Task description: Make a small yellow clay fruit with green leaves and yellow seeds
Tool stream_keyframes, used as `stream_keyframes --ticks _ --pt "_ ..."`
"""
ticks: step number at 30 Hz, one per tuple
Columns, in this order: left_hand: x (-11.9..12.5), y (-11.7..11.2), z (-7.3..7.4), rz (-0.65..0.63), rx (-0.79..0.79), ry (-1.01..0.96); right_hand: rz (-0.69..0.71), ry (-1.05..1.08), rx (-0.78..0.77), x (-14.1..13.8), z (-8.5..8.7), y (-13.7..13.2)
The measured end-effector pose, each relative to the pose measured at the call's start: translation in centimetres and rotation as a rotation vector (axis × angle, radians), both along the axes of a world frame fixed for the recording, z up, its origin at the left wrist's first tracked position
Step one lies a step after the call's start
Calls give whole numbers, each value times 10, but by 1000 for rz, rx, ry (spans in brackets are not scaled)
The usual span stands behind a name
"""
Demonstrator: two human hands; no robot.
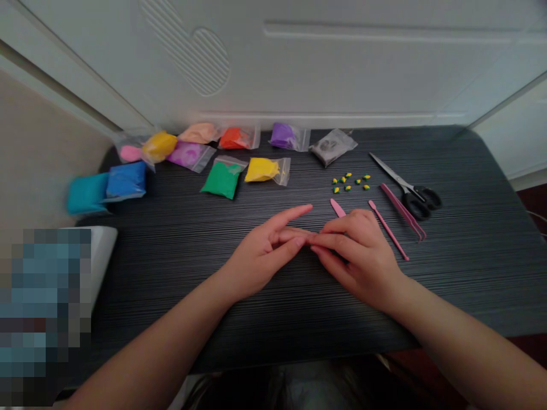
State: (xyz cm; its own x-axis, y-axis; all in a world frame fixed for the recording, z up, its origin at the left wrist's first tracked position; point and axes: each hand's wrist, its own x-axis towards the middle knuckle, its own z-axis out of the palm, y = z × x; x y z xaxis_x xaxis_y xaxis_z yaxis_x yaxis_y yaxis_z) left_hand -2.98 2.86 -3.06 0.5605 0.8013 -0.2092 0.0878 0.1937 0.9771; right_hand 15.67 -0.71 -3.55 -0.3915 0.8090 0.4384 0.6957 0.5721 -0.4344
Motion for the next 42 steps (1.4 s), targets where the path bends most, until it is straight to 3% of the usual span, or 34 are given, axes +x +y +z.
stream_keyframes --ticks 6,11,18,22,27,36,42 --pt "-7 13 -15 394 171 -40 -10 80 -62 0 6 1" --pt "-14 29 -21 555 143 -133 -10 224 -173 1 9 -2" --pt "-15 34 -21 573 77 -259 -44 629 -429 1 15 -7" --pt "-14 33 -21 570 83 -223 -93 727 -524 1 18 -7" --pt "-15 33 -21 561 80 -228 -51 821 -663 4 13 -6" --pt "-14 33 -20 571 77 -216 -49 932 -702 5 11 -4" --pt "-13 33 -20 579 82 -204 25 1030 -759 7 10 -2"
